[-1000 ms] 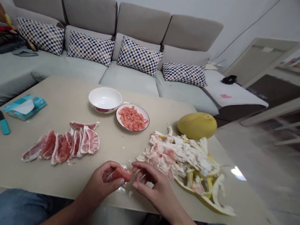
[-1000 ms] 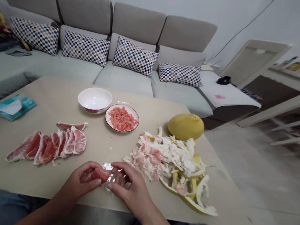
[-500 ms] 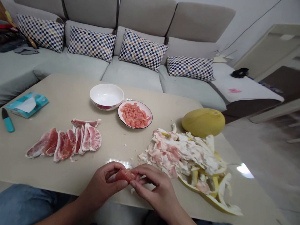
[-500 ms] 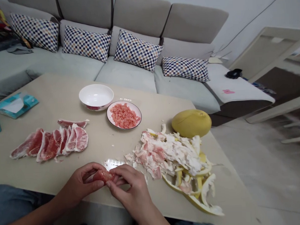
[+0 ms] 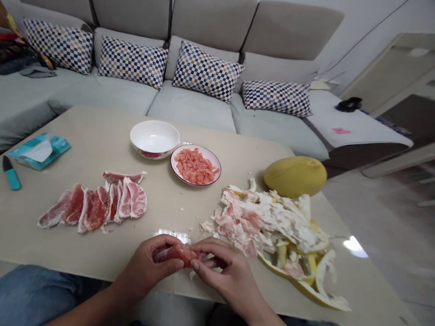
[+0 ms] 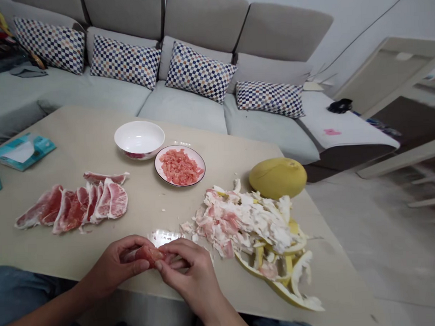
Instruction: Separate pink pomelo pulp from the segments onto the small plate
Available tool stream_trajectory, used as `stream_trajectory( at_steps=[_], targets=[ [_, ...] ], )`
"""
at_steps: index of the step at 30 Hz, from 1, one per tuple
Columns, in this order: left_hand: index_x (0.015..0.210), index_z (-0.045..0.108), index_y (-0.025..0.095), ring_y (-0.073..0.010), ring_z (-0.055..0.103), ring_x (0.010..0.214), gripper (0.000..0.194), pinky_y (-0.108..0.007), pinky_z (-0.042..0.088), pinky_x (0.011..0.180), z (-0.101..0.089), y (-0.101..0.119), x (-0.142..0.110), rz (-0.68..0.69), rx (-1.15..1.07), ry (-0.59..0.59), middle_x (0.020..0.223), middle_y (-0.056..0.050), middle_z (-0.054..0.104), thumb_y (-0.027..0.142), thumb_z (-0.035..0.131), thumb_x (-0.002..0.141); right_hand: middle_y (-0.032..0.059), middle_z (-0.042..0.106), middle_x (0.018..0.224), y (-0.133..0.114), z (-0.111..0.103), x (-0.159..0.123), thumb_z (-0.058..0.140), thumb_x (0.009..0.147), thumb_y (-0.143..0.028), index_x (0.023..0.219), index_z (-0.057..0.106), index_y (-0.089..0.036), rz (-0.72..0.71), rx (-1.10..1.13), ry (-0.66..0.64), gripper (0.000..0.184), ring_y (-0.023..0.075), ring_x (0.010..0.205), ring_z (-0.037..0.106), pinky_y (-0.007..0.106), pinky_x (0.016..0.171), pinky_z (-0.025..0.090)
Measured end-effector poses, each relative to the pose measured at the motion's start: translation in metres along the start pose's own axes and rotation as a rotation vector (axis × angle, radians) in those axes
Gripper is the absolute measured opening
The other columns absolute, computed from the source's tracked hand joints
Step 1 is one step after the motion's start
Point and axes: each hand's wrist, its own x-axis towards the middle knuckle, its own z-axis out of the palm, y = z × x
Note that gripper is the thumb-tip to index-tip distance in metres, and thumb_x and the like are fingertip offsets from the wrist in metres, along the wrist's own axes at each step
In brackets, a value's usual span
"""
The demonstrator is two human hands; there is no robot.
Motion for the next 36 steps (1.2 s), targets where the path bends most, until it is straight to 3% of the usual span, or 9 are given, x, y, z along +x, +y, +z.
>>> stream_trajectory(
  at_steps=[5,10,12,16,19,22,28,36],
  targets=[
    [0.093,0.067,0.016,-0.0204,0.064,0.089,0.022,-0.031,0.048,0.081,0.001,0.005,0.000,0.009,0.052,-0.013,0.091,-0.006,0.070,0.030,0.073,0.076,0.0055,0.071,0.081,0.001,-0.003,0.003,0.071,0.078,-0.034,0.086,0.076,-0.019,0.094,0.026,-0.033,0.018,0.0137,0.066,0.063,0.019,0.052,0.048],
    [0.087,0.067,0.016,-0.0186,0.063,0.084,0.018,-0.030,0.048,0.080,0.001,0.007,0.001,0.021,0.016,-0.019,0.085,-0.004,0.069,0.029,0.073,0.076,0.0038,0.069,0.068,0.008,-0.004,0.006,0.069,0.079,-0.043,0.091,0.073,-0.017,0.224,0.222,-0.114,0.029,0.0145,0.060,0.064,0.024,0.056,0.051],
    [0.089,0.067,0.017,-0.0195,0.064,0.086,0.019,-0.031,0.048,0.081,0.000,0.007,0.002,0.018,0.024,0.000,0.088,-0.004,0.070,0.029,0.073,0.076,0.0039,0.069,0.068,0.009,-0.003,0.006,0.067,0.081,-0.043,0.092,0.072,-0.017,0.212,0.229,-0.109,0.028,0.0152,0.062,0.064,0.025,0.059,0.053],
    [0.092,0.067,0.017,-0.0225,0.064,0.093,0.019,-0.033,0.048,0.086,0.000,0.008,0.001,0.039,0.078,0.036,0.094,-0.006,0.071,0.027,0.071,0.077,0.0068,0.070,0.095,0.008,0.002,0.002,0.073,0.076,-0.034,0.098,0.072,-0.022,0.058,0.063,-0.024,0.025,0.0178,0.078,0.065,0.025,0.062,0.056],
    [0.091,0.067,0.017,-0.0223,0.064,0.094,0.017,-0.032,0.048,0.086,0.002,0.009,-0.001,0.051,0.104,0.055,0.094,-0.006,0.070,0.026,0.070,0.077,0.0056,0.069,0.093,0.006,0.005,-0.001,0.073,0.076,-0.031,0.098,0.071,-0.023,0.001,-0.011,0.001,0.023,0.0174,0.080,0.065,0.025,0.064,0.056],
    [0.092,0.066,0.017,-0.0215,0.063,0.093,0.019,-0.031,0.048,0.084,0.002,0.008,-0.001,0.031,0.100,0.060,0.094,-0.006,0.070,0.026,0.072,0.076,0.0058,0.069,0.089,0.005,0.003,0.001,0.068,0.082,-0.034,0.094,0.072,-0.021,0.059,0.002,-0.009,0.018,0.0171,0.077,0.064,0.023,0.060,0.054],
    [0.093,0.064,0.017,-0.0193,0.063,0.087,0.024,-0.029,0.047,0.079,-0.002,0.003,0.002,-0.023,0.054,0.053,0.090,-0.004,0.069,0.030,0.073,0.075,0.0012,0.064,0.068,0.011,-0.002,0.009,0.063,0.083,-0.050,0.090,0.071,-0.018,0.308,0.448,-0.135,0.034,0.0141,0.063,0.062,0.028,0.063,0.056],
    [0.094,0.065,0.018,-0.0212,0.063,0.092,0.025,-0.031,0.047,0.083,-0.003,0.002,0.003,-0.010,0.054,0.067,0.094,-0.005,0.070,0.031,0.073,0.075,0.0025,0.065,0.077,0.012,0.001,0.008,0.066,0.081,-0.050,0.089,0.071,-0.020,0.232,0.373,-0.049,0.031,0.0139,0.064,0.062,0.026,0.061,0.055]
  ],
)
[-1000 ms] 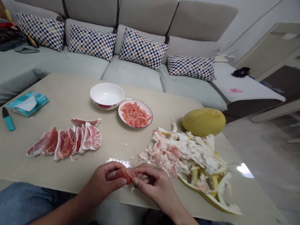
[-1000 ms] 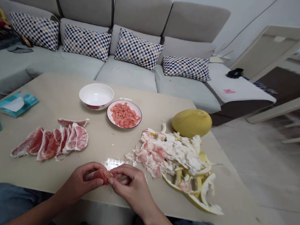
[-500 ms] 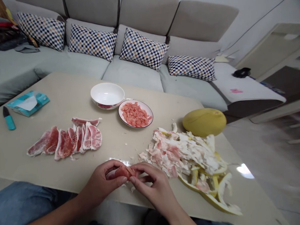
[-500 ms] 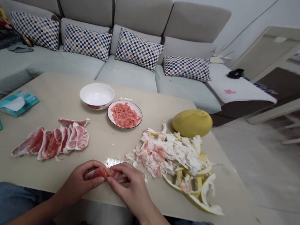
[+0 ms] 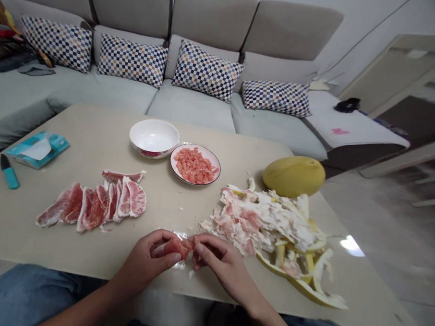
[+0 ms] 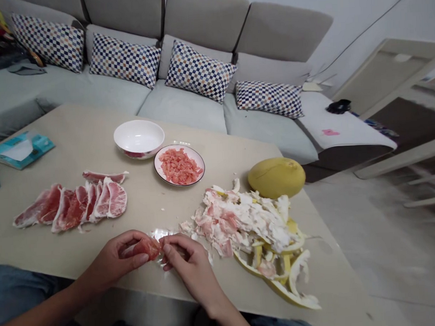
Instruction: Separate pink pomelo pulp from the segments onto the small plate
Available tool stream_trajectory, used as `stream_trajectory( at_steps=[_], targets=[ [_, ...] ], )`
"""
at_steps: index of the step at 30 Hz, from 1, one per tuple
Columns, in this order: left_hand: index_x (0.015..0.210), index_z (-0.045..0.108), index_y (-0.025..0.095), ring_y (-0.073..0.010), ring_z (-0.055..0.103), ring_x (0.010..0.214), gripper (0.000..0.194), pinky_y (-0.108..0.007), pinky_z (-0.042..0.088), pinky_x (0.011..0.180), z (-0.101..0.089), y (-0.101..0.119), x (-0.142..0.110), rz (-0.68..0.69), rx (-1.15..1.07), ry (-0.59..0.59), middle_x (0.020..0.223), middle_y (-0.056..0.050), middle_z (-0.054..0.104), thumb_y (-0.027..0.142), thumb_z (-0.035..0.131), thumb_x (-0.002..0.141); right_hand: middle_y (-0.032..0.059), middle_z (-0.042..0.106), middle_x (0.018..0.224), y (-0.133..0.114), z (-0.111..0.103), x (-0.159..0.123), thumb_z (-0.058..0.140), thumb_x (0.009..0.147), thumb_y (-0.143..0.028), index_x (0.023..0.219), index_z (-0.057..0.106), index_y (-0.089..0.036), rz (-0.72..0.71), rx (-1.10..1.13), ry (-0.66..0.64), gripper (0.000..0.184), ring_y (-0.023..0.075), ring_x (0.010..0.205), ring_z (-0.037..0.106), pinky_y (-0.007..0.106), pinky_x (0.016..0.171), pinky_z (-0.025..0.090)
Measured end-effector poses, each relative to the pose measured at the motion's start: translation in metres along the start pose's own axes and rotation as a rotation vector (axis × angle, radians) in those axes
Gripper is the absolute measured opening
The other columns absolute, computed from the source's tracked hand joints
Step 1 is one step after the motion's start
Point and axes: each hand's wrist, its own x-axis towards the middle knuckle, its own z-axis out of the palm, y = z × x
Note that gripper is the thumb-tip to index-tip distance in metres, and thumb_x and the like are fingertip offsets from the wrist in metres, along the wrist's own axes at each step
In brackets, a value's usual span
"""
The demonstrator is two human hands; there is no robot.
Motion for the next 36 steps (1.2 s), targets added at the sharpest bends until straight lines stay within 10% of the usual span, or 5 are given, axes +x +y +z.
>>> stream_trajectory(
  at_steps=[20,26,32,36],
  targets=[
    [0.089,0.065,0.017,-0.0222,0.063,0.094,0.024,-0.032,0.047,0.082,0.001,0.013,0.000,-0.053,-0.272,0.017,0.099,-0.009,0.072,0.030,0.076,0.073,-0.0014,0.051,0.064,0.003,-0.004,0.007,0.071,0.075,-0.048,0.082,0.067,-0.017,0.131,0.436,-0.018,0.032,0.0089,0.052,0.044,0.022,0.051,0.048],
    [0.088,0.066,0.018,-0.0184,0.058,0.102,0.014,-0.027,0.046,0.084,-0.006,0.018,-0.001,-0.121,-0.383,-0.037,0.106,-0.007,0.066,0.027,0.072,0.079,0.0046,0.066,0.084,-0.026,-0.036,0.065,0.052,0.090,-0.046,0.099,0.067,-0.018,-0.298,-0.539,0.221,0.033,0.0147,0.066,0.060,0.027,0.062,0.052],
    [0.096,0.067,0.018,-0.0144,0.059,0.094,0.015,-0.026,0.046,0.083,-0.013,0.016,0.002,-0.152,-0.453,-0.050,0.110,-0.007,0.064,0.025,0.068,0.083,0.0086,0.066,0.093,-0.050,-0.072,0.154,0.061,0.081,-0.021,0.090,0.071,-0.015,-0.385,-0.904,0.379,0.015,0.0161,0.073,0.059,0.030,0.076,0.046],
    [0.099,0.066,0.018,-0.0144,0.059,0.095,0.017,-0.026,0.045,0.083,-0.017,0.017,0.002,-0.155,-0.492,-0.038,0.113,-0.007,0.063,0.025,0.067,0.084,0.0094,0.067,0.093,-0.054,-0.074,0.162,0.058,0.080,-0.015,0.092,0.071,-0.016,-0.368,-1.062,0.410,0.018,0.0179,0.075,0.059,0.029,0.073,0.043]
  ],
)
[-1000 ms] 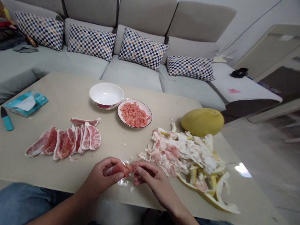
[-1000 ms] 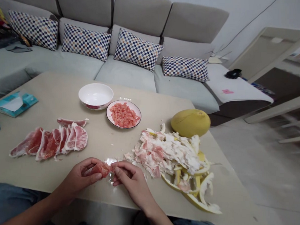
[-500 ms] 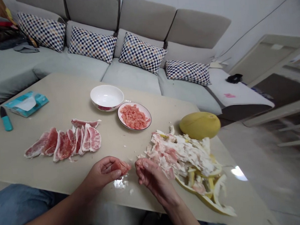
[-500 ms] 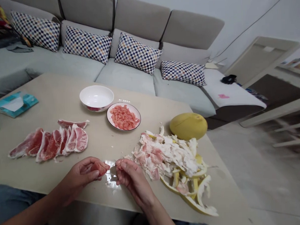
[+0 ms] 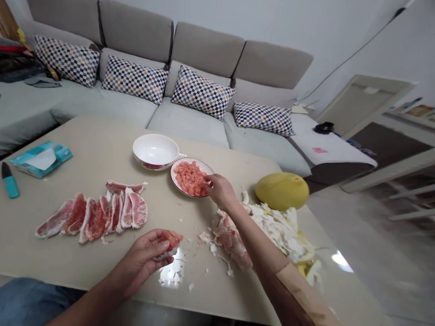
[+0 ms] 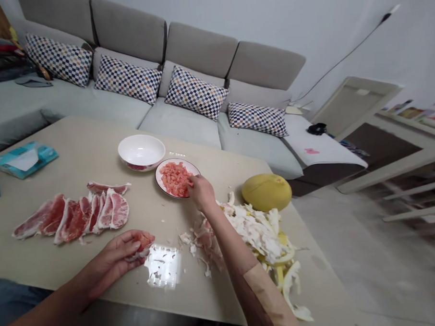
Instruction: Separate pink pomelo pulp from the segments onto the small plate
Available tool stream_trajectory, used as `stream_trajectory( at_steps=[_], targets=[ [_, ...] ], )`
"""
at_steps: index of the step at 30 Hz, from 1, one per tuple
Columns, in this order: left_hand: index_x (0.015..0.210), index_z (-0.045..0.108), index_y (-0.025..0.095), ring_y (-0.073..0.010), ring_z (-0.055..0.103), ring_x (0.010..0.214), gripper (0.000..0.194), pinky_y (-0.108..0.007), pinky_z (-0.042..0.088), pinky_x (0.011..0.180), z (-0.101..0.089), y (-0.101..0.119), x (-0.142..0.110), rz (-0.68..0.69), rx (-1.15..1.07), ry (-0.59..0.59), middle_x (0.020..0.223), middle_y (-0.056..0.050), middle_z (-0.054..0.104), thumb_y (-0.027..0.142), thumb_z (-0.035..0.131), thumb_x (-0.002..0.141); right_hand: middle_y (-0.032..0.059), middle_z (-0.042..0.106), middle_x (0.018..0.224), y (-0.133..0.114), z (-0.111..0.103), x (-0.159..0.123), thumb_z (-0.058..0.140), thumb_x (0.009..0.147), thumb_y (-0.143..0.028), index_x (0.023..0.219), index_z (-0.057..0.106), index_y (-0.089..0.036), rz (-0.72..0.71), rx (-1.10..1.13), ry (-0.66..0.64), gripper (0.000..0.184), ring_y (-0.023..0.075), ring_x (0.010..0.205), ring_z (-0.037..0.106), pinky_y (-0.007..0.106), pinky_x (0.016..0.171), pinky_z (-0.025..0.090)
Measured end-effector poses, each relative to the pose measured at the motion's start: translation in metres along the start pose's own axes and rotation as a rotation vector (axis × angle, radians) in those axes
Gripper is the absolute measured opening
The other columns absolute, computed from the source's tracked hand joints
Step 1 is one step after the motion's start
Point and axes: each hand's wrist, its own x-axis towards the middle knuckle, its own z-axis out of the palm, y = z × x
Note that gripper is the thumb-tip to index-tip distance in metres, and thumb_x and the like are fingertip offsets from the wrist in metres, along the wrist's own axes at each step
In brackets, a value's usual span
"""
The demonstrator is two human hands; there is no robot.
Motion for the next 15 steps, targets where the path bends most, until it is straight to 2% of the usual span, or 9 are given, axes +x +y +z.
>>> stream_trajectory(
  at_steps=[5,10,12,15],
  targets=[
    [0.094,0.065,0.018,-0.0181,0.059,0.101,0.016,-0.029,0.045,0.084,0.000,0.000,-0.001,0.030,0.059,-0.008,0.111,-0.008,0.065,0.027,0.069,0.082,0.0085,0.068,0.087,-0.015,-0.007,-0.023,0.052,0.085,-0.017,0.084,0.071,-0.019,-0.044,-0.084,-0.027,0.018,0.0201,0.078,0.059,0.028,0.070,0.039],
    [0.093,0.063,0.018,-0.0208,0.059,0.105,0.018,-0.029,0.045,0.084,0.004,-0.004,0.001,0.096,0.163,0.003,0.107,-0.008,0.068,0.029,0.071,0.080,0.0072,0.068,0.080,-0.036,-0.014,-0.048,0.054,0.087,-0.023,0.075,0.068,-0.017,-0.066,-0.041,-0.110,0.020,0.0189,0.073,0.058,0.027,0.063,0.037],
    [0.093,0.063,0.018,-0.0206,0.061,0.102,0.020,-0.030,0.045,0.085,0.005,-0.005,0.002,0.123,0.226,0.025,0.104,-0.008,0.070,0.029,0.072,0.078,0.0033,0.067,0.073,-0.048,-0.019,-0.063,0.055,0.089,-0.032,0.074,0.068,-0.018,-0.097,0.026,-0.200,0.025,0.0158,0.066,0.058,0.024,0.060,0.038],
    [0.093,0.064,0.018,-0.0192,0.062,0.095,0.022,-0.029,0.045,0.085,0.004,-0.006,0.003,0.160,0.337,0.058,0.098,-0.006,0.072,0.030,0.073,0.077,-0.0005,0.069,0.075,-0.063,-0.024,-0.093,0.059,0.087,-0.042,0.084,0.070,-0.020,-0.112,0.288,-0.450,0.025,0.0128,0.066,0.059,0.021,0.059,0.041]
  ],
)
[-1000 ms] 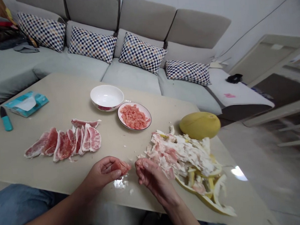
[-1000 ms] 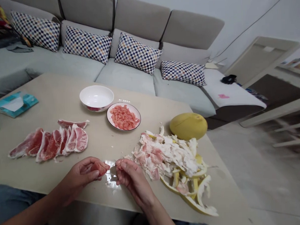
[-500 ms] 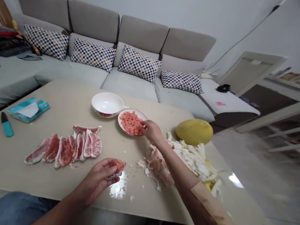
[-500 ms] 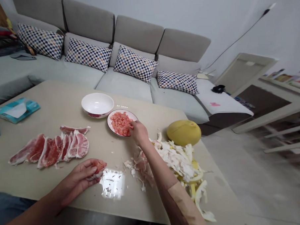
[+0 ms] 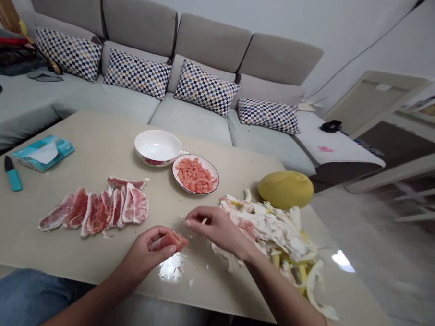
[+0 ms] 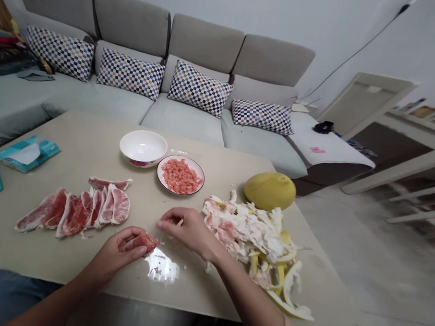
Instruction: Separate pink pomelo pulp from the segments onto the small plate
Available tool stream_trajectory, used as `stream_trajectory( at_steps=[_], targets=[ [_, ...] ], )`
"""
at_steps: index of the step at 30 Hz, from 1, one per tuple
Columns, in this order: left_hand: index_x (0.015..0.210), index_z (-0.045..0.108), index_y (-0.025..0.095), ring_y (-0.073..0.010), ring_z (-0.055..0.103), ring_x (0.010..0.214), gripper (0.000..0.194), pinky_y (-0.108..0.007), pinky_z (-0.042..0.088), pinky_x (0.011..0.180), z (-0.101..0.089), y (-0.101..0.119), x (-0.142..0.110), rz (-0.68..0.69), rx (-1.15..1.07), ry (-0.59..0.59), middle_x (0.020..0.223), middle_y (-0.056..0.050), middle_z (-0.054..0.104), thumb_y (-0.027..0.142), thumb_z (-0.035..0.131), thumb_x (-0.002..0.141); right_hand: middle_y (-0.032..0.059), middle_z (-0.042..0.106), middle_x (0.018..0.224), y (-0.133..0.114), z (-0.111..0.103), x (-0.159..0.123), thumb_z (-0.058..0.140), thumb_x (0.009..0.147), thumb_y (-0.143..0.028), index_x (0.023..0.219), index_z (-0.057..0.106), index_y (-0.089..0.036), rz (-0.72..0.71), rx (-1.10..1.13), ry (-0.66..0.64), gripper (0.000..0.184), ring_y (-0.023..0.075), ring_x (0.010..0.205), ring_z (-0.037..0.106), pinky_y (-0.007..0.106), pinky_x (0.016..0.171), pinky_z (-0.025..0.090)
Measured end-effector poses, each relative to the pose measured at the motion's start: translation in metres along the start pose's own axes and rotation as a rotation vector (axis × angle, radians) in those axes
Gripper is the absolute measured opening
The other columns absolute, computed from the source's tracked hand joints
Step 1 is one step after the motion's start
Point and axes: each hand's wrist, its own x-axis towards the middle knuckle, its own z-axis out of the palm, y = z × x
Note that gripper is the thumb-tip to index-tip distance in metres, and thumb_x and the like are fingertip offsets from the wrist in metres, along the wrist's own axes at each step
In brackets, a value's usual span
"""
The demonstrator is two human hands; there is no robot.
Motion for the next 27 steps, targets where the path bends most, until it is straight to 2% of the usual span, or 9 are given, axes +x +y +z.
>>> stream_trajectory(
  at_steps=[2,4,10,18,22,27],
  targets=[
    [0.092,0.064,0.018,-0.0189,0.062,0.092,0.021,-0.029,0.046,0.083,-0.001,-0.002,0.001,0.039,0.052,0.002,0.094,-0.004,0.071,0.030,0.072,0.077,0.0000,0.069,0.077,-0.006,0.010,-0.015,0.067,0.081,-0.044,0.090,0.071,-0.020,0.040,0.194,-0.121,0.026,0.0133,0.068,0.058,0.022,0.060,0.042],
    [0.092,0.064,0.018,-0.0185,0.062,0.089,0.020,-0.028,0.046,0.080,-0.002,-0.005,0.001,0.075,0.097,-0.007,0.091,-0.003,0.069,0.029,0.072,0.076,0.0007,0.069,0.076,-0.007,0.018,-0.025,0.071,0.077,-0.044,0.088,0.072,-0.019,0.094,0.299,-0.159,0.027,0.0136,0.068,0.057,0.023,0.060,0.041],
    [0.092,0.063,0.017,-0.0181,0.062,0.087,0.020,-0.030,0.046,0.081,-0.003,-0.009,0.001,0.099,0.113,-0.056,0.089,-0.003,0.068,0.029,0.071,0.078,0.0019,0.068,0.077,0.006,0.030,-0.032,0.069,0.080,-0.044,0.087,0.072,-0.017,0.186,0.610,-0.168,0.028,0.0108,0.062,0.054,0.023,0.058,0.041],
    [0.091,0.064,0.018,-0.0175,0.064,0.093,0.019,-0.029,0.046,0.087,-0.001,-0.004,-0.001,0.078,0.045,-0.049,0.091,-0.002,0.070,0.027,0.073,0.077,-0.0011,0.057,0.060,0.010,0.047,-0.040,0.067,0.080,-0.050,0.083,0.071,-0.013,0.286,1.010,-0.102,0.037,0.0076,0.051,0.050,0.021,0.052,0.039],
    [0.092,0.063,0.019,-0.0177,0.064,0.094,0.020,-0.028,0.046,0.086,-0.003,-0.006,0.001,0.075,0.036,-0.036,0.092,-0.002,0.070,0.027,0.073,0.077,0.0009,0.059,0.069,0.011,0.053,-0.042,0.070,0.079,-0.049,0.089,0.072,-0.014,0.300,1.099,-0.069,0.036,0.0083,0.059,0.050,0.019,0.053,0.041],
    [0.091,0.063,0.018,-0.0180,0.064,0.092,0.019,-0.029,0.047,0.086,-0.002,-0.006,0.001,0.086,0.070,-0.040,0.091,-0.003,0.071,0.028,0.072,0.077,0.0001,0.060,0.071,0.010,0.053,-0.041,0.074,0.076,-0.046,0.093,0.071,-0.017,0.300,1.028,-0.009,0.034,0.0099,0.063,0.052,0.020,0.056,0.045]
  ],
)
